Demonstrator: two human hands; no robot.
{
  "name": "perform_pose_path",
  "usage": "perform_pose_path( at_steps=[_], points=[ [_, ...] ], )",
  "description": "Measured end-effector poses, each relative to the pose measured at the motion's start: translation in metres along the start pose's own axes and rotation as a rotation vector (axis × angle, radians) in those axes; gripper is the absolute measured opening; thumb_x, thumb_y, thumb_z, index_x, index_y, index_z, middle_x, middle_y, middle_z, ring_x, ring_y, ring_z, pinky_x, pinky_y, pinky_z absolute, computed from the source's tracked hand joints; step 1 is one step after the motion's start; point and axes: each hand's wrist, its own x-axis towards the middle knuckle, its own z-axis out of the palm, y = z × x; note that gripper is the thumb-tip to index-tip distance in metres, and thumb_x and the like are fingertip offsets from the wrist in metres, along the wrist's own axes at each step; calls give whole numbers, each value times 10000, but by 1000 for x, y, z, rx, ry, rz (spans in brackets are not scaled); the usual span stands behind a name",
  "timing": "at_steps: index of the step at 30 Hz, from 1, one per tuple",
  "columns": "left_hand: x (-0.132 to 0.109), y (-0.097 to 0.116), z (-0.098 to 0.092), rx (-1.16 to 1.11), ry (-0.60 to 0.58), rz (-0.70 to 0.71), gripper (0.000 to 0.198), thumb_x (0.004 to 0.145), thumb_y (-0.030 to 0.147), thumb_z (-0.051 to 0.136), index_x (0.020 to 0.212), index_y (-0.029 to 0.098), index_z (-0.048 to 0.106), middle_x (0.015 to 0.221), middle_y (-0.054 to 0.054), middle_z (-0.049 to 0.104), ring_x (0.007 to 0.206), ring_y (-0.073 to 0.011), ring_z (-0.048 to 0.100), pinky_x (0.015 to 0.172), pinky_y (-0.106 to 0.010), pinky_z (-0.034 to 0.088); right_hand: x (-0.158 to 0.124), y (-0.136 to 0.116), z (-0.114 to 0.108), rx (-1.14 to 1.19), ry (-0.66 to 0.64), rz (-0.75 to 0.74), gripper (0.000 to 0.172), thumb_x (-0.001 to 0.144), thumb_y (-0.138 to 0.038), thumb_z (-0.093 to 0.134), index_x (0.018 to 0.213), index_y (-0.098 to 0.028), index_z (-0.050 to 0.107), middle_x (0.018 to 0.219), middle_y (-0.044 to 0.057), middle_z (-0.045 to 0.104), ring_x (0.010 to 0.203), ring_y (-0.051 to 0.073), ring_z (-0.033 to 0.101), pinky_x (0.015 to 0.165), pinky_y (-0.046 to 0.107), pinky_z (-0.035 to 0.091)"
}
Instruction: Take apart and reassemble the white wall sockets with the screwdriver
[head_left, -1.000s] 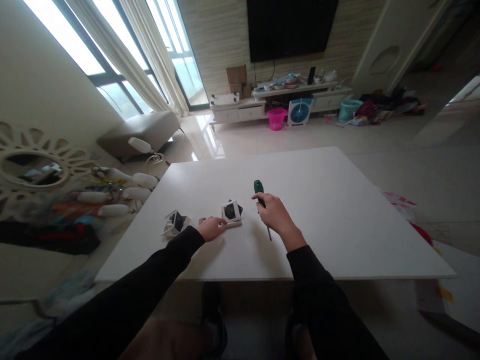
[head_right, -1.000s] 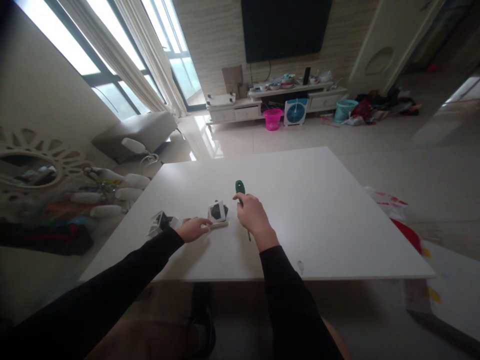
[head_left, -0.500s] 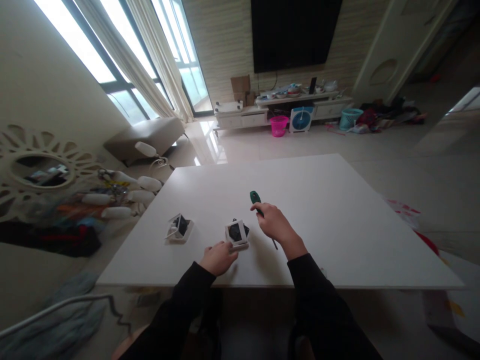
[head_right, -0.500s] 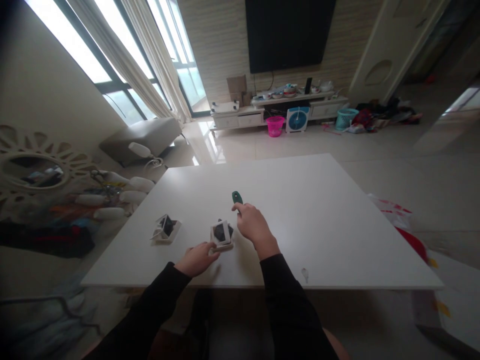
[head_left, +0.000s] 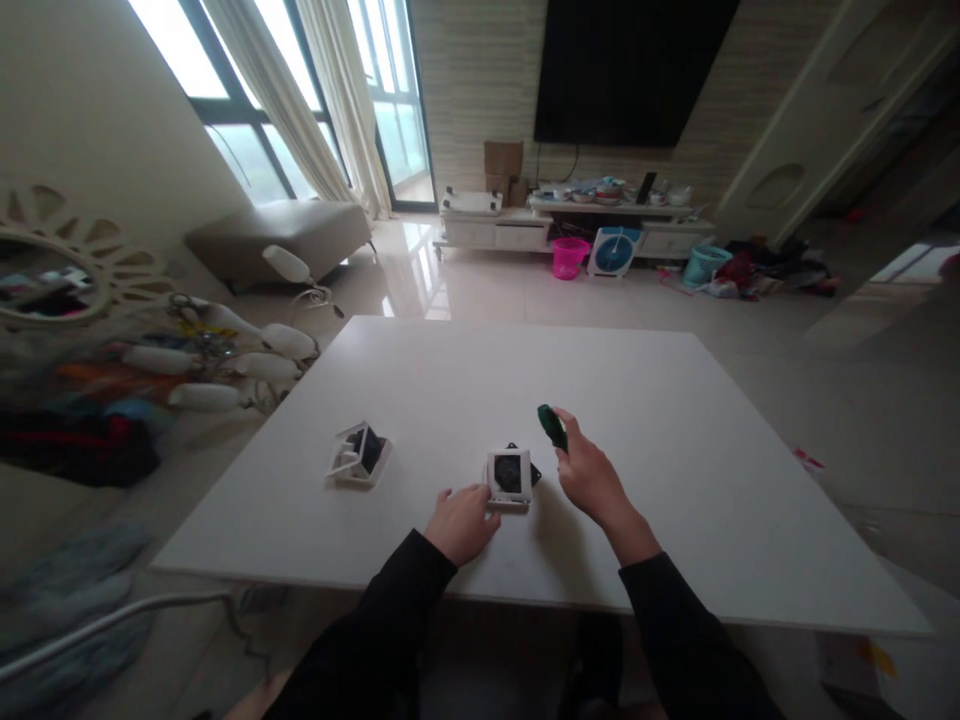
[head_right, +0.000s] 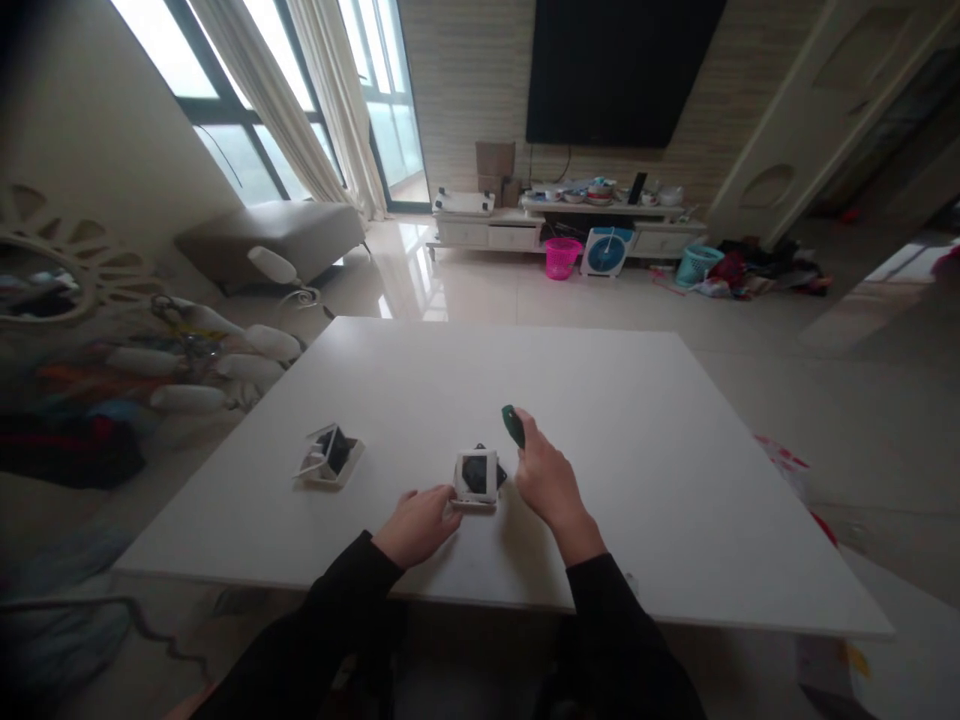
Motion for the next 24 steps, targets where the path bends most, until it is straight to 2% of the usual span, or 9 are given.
perform_pose_path(
  at_steps=[7,11,15,18,22,23,24],
  points=[
    [0,-5,-6,-1,-64,62,374,932,310,504,1280,205,590,1412,-162,664,1327,-348,623,1142,-558,403,-2,-12,16,70,59,60,579,963,-203,431,1535,-272,372,1227,132,722,1045,315,708,902,430,523],
    [-7,1,-7,43,-72,75,463,918,331,528,1360,197,534,1500,-185,587,1376,-362,582,1143,-558,414,-11,-21,22,198,89,-15,579,930,-165,423,1505,-218,391,1310,154,671,1097,281,681,972,420,518],
    [-17,15,-6,101,-87,26,468,927,392,523,1332,159,546,1438,-221,613,1313,-388,620,1103,-537,455,-20,-29,20,233,150,-137,540,866,-111,403,1398,-173,476,1318,158,639,1165,251,639,1014,379,484],
    [-19,23,-2,124,-88,10,501,928,395,526,1355,133,523,1423,-211,622,1298,-381,629,1095,-539,474,-28,-34,13,175,179,-115,374,850,-151,458,1200,-210,573,1111,102,694,1005,244,657,875,336,478],
    [-15,26,1,131,-77,27,508,940,377,523,1365,99,509,1435,-223,610,1340,-366,606,1104,-521,486,-38,-34,4,56,147,70,64,871,-260,560,925,-261,595,798,22,690,752,213,618,673,289,352],
    [-14,26,2,129,-77,34,503,943,374,521,1363,98,508,1448,-224,601,1345,-364,604,1103,-515,490,-39,-32,4,35,139,100,32,885,-278,563,875,-260,587,777,23,689,738,207,611,656,286,324],
    [-13,26,2,127,-76,40,497,944,371,524,1361,101,508,1460,-222,592,1347,-361,603,1101,-509,493,-39,-30,4,19,129,119,73,899,-292,561,838,-256,578,776,28,694,735,202,609,646,284,303]
  ],
)
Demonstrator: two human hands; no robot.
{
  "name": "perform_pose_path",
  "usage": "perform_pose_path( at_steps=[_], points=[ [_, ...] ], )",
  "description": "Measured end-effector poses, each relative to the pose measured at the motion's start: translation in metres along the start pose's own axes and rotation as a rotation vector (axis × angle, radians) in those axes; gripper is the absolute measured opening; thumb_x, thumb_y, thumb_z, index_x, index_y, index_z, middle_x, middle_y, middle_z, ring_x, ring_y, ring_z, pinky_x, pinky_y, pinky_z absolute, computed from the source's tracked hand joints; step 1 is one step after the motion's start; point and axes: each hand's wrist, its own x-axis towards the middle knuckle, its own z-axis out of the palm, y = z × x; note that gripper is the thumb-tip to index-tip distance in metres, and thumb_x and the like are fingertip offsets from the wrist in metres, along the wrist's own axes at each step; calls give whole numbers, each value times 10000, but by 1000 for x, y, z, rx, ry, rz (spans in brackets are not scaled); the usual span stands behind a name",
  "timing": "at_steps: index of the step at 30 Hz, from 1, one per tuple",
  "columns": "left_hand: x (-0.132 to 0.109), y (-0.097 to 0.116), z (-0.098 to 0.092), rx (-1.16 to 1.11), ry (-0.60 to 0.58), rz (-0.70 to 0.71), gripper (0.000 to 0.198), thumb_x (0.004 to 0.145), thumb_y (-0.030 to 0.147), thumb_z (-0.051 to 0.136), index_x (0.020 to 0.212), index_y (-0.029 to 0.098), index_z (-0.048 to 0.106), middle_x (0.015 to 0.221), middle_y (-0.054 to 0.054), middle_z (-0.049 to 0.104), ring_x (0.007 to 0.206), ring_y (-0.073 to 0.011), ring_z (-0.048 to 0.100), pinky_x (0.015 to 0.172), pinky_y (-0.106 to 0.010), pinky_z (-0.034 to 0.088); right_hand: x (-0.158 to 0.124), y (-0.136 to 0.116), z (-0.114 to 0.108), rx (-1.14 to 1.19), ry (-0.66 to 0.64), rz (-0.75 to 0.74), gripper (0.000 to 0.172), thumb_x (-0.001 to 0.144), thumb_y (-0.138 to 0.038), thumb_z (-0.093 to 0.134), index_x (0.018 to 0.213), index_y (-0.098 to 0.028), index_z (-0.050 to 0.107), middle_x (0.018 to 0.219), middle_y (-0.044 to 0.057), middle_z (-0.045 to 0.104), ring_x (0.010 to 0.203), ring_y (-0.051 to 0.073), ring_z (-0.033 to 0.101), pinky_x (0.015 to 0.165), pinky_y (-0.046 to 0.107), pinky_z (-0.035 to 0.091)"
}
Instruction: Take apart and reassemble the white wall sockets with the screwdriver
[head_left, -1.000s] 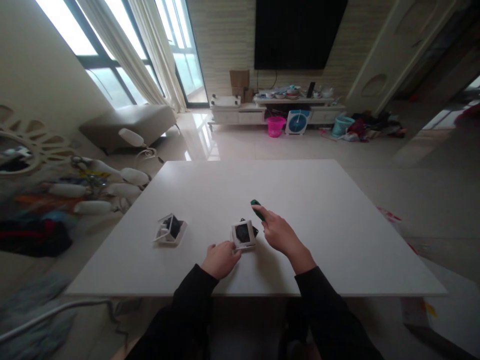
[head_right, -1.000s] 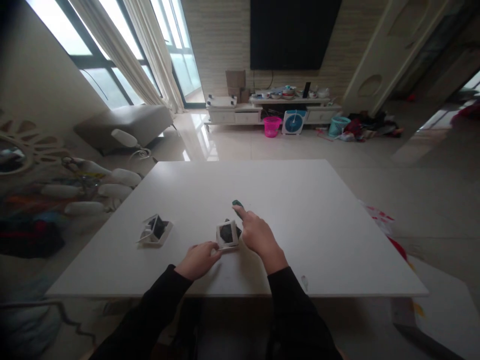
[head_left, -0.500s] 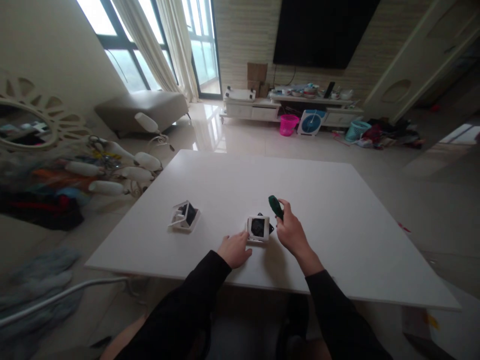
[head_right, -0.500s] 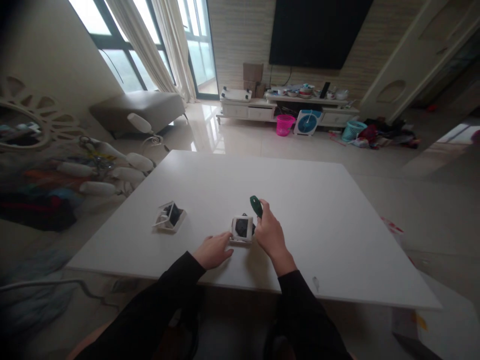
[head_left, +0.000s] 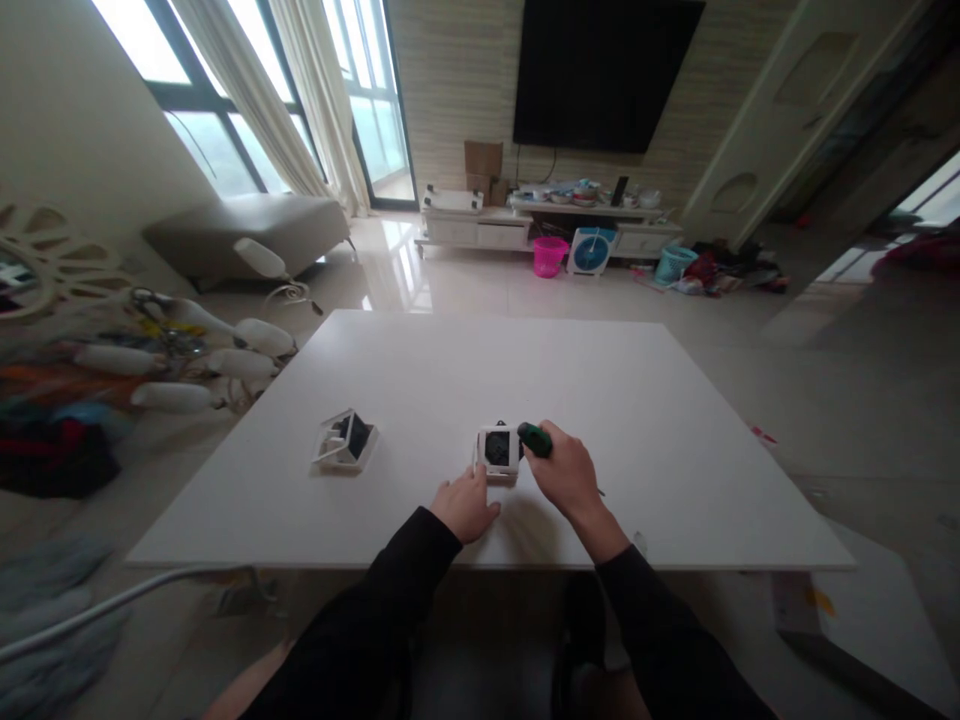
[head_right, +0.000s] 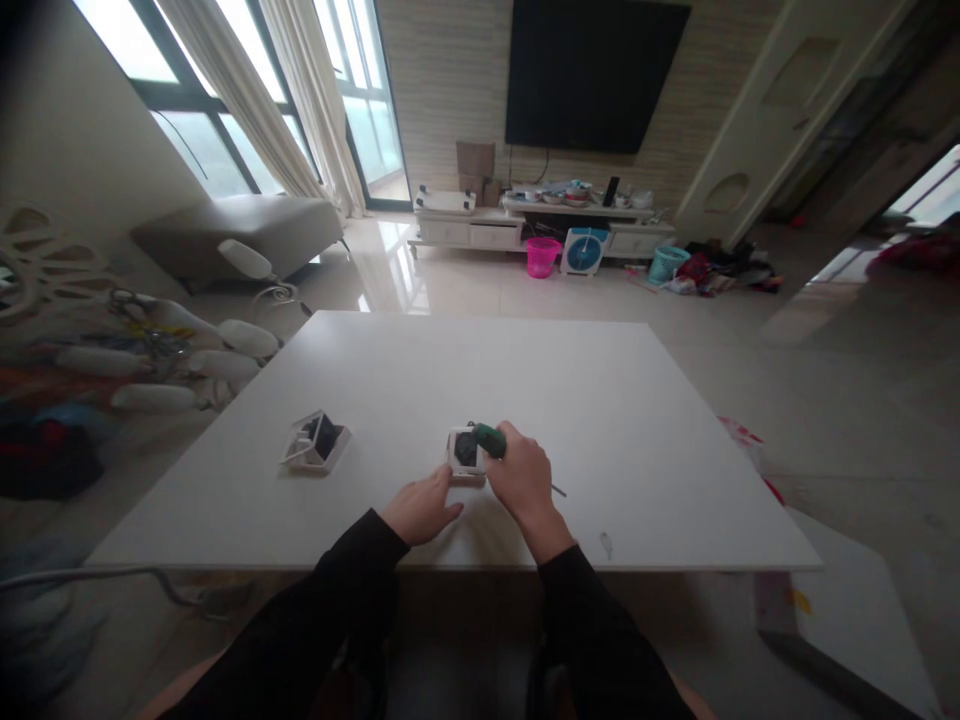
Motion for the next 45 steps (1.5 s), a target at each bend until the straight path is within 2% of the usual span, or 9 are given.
perform_pose_path(
  at_steps=[5,9,15,22,31,36,40,45],
  points=[
    [3,-2,0,-18,5,3,461,949,350,542,1344,117,505,1436,-197,611,1319,-341,625,1079,-465,508,14,8,5,-31,-16,29,115,909,-280,565,798,-247,563,805,42,714,742,191,605,635,280,274],
    [10,-6,-2,-30,-26,3,431,969,328,522,1327,88,509,1401,-205,633,1320,-332,625,1077,-443,507,24,3,8,-17,-31,42,122,910,-273,553,790,-248,553,794,33,710,726,184,596,631,280,272],
    [20,-11,0,-42,-25,14,457,964,325,531,1356,93,493,1423,-195,624,1331,-315,624,1095,-401,500,25,-2,9,-12,-49,-1,82,869,-235,564,788,-246,561,783,30,698,721,181,590,631,285,267],
    [21,-14,9,-98,-3,30,582,933,308,556,1441,65,408,1523,-217,546,1416,-317,561,1163,-394,459,22,-1,9,26,-31,-6,106,813,-150,537,770,-246,549,769,19,684,722,179,576,639,283,265],
    [8,-14,7,-48,2,75,567,947,296,534,1440,40,422,1537,-249,523,1440,-316,533,1187,-400,431,13,4,8,83,18,30,139,879,-267,587,749,-242,544,768,10,670,730,171,556,642,274,284],
    [10,-14,-3,-57,-19,68,456,961,302,517,1358,78,496,1438,-211,621,1376,-310,591,1146,-386,461,18,12,16,50,10,36,142,905,-325,608,798,-233,589,896,26,700,803,174,583,656,272,298],
    [16,-12,-7,-51,-20,39,400,971,307,516,1318,107,516,1395,-193,653,1329,-315,624,1100,-394,491,25,15,23,6,-39,82,131,918,-344,605,850,-233,619,962,37,709,828,176,597,657,270,304],
    [22,-10,2,-64,-4,38,426,958,291,541,1333,93,497,1390,-204,638,1328,-305,626,1103,-379,490,26,12,25,-30,-99,97,108,945,-326,571,908,-242,627,988,37,719,828,171,609,649,267,296]
  ],
)
